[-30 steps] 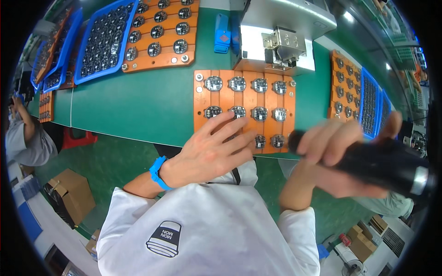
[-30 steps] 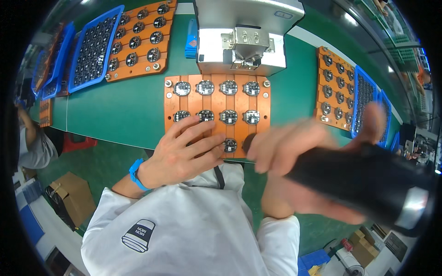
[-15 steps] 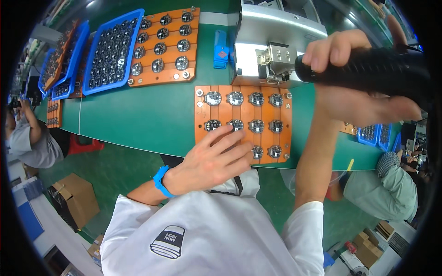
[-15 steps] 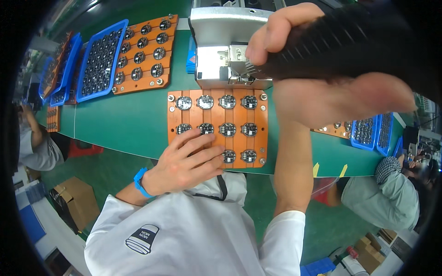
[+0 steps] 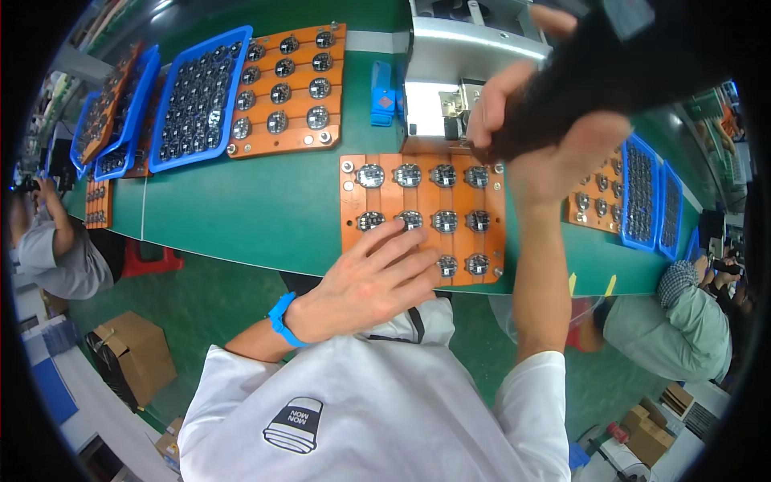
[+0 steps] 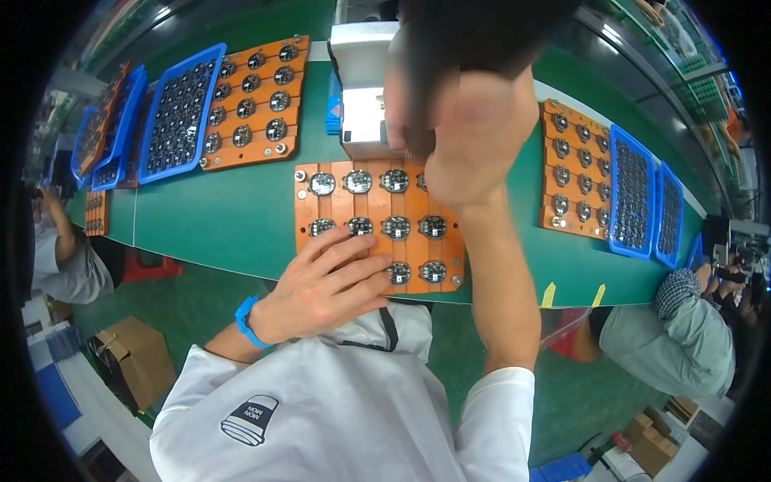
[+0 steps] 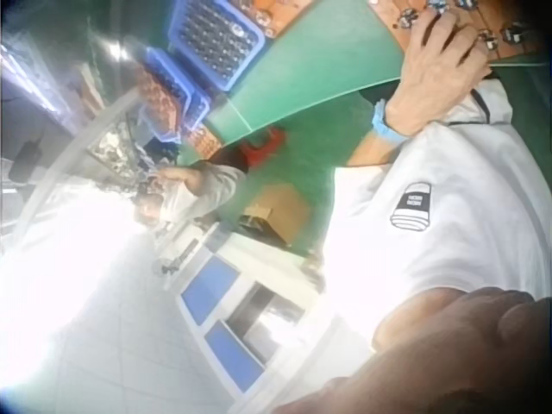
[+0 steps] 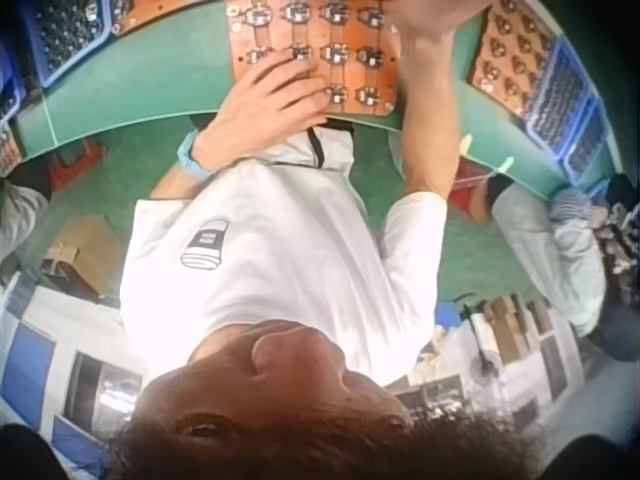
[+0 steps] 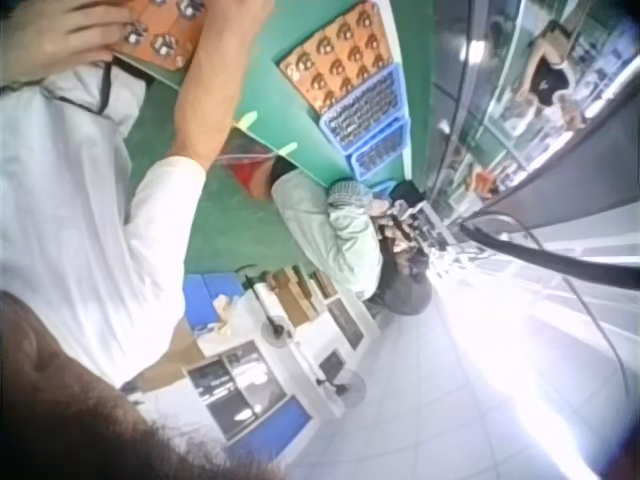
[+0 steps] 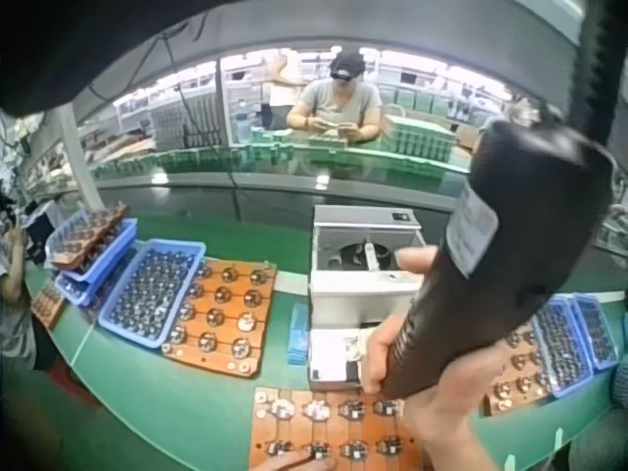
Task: Using an electric screwdriver to fasten components onto a circuit board assembly at a manual station.
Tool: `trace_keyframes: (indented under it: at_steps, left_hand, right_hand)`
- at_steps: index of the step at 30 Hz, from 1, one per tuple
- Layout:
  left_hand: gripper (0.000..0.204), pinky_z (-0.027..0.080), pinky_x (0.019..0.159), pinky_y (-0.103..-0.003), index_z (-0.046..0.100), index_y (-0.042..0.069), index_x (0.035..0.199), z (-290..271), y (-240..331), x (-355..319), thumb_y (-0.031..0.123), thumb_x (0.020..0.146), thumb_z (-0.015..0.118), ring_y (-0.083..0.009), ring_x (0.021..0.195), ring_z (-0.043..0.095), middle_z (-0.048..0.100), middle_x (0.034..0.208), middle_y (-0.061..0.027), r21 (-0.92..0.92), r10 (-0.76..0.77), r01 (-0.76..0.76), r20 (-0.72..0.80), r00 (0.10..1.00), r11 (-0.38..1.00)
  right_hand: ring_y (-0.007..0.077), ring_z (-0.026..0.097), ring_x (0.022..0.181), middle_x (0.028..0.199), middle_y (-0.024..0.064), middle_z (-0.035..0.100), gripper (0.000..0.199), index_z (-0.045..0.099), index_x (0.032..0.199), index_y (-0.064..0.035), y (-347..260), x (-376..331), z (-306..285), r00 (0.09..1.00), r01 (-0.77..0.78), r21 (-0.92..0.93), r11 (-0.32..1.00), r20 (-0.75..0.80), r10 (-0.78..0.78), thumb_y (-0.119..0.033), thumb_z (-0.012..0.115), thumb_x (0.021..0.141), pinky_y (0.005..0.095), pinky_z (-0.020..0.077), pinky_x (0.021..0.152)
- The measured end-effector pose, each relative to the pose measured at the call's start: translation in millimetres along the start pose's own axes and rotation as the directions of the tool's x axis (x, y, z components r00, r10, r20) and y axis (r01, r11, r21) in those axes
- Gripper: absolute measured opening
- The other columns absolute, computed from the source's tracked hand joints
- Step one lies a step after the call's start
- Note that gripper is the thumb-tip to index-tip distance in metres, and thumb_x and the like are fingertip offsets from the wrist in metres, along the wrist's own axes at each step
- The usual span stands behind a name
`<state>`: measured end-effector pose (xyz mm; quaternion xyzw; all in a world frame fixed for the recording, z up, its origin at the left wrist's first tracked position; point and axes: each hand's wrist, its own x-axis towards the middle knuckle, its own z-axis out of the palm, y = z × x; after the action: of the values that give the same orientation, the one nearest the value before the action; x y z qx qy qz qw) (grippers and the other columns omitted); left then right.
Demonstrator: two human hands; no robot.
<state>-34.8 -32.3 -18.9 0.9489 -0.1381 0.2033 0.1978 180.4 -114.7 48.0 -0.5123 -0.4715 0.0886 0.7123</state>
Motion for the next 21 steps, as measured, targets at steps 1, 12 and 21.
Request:
trace_keyframes:
  at_steps: [1,12,21]
  left_hand:
    - [0.031,0.044,0.103,-0.044,0.068,0.012,0.098,-1,1,0,0.028,0.074,0.080,-0.0252,0.116,0.059,0.066,0.115,-0.0030,-0.001,-0.001,0.001,-0.001,1.000,1.000]
    - [0.045,0.042,0.101,-0.047,0.066,0.005,0.107,-18,-4,31,0.039,0.078,0.076,-0.0320,0.115,0.057,0.063,0.118,-0.0097,-0.176,-0.041,0.033,-0.042,0.998,0.984]
    - [0.050,0.042,0.101,-0.047,0.065,0.006,0.113,-17,-17,48,0.044,0.082,0.070,-0.0329,0.116,0.054,0.060,0.120,-0.0107,-0.142,-0.039,0.040,0.012,0.999,0.989]
  right_hand:
    - [0.0219,0.058,0.060,0.087,0.0141,0.060,0.085,0.034,0.139,0.0002,-3,-4,-2,0.999,0.037,0.115,0.993,0.027,-0.040,-0.065,0.050,0.087,0.0364,0.0513,0.058]
    - [0.0246,0.058,0.064,0.085,0.0167,0.058,0.114,0.018,0.151,-0.0078,11,14,-19,0.929,0.257,0.499,0.827,0.110,-0.354,-0.091,0.035,0.076,0.0425,0.0498,0.063]
    - [0.0107,0.053,0.061,0.072,0.0024,0.058,0.036,0.054,0.078,-0.0041,23,6,-4,0.987,0.147,0.018,0.989,0.057,-0.148,-0.038,0.050,0.089,0.0224,0.0410,0.057]
